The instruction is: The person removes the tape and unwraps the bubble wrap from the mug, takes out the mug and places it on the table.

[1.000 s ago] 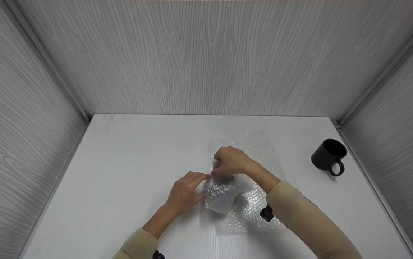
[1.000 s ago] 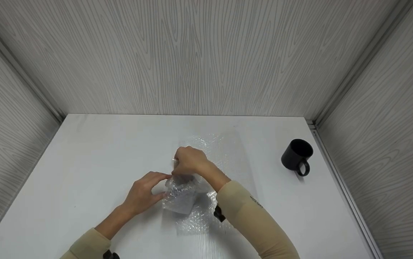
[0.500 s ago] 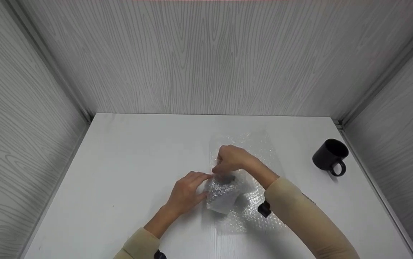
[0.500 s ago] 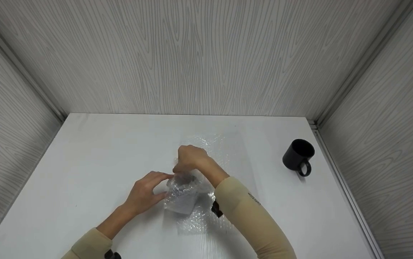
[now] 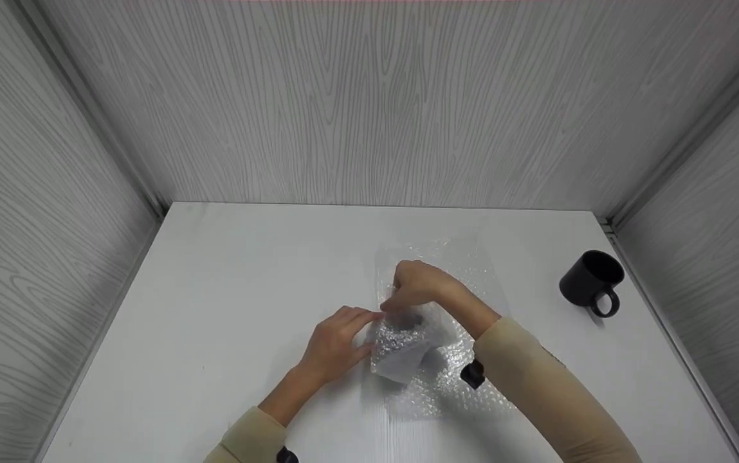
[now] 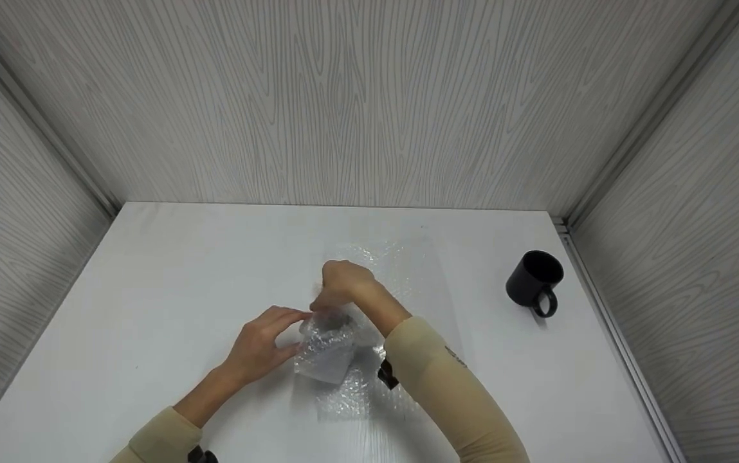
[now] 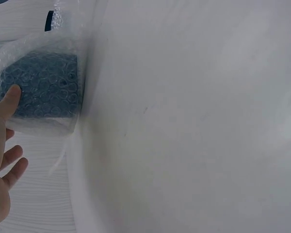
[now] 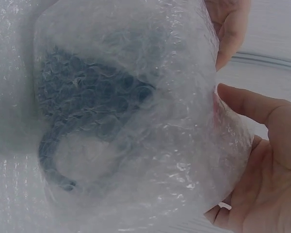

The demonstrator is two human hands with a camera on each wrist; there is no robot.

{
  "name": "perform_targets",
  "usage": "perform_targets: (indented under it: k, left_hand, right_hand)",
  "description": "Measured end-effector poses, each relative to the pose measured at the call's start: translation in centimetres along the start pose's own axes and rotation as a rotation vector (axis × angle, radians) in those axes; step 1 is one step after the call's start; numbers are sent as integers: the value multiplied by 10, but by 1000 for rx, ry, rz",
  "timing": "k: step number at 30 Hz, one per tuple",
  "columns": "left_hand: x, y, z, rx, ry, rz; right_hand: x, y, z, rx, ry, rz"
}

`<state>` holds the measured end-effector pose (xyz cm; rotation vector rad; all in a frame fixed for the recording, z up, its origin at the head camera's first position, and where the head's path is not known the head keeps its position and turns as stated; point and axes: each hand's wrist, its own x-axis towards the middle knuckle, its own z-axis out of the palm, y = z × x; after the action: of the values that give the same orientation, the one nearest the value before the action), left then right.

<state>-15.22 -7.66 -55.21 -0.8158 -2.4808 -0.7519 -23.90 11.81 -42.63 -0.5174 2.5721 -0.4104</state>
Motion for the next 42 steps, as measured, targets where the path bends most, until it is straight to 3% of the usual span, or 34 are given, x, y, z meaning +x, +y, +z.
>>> perform_targets:
  k: [4,15,23,42]
  left_hand:
    - [1,-1,1,3,5,-3]
    - [2,1,0,-12,8,11]
    - [2,2,0,-44,-18,-17]
    - [1,1,-1,-108,-49,-50]
  right_hand:
    - [1,0,0,-15,1,16]
    - [6,13,5,149,-40,-16]
    - [7,14,8,236,-59,-3]
    - [7,14,16,359,-24,48]
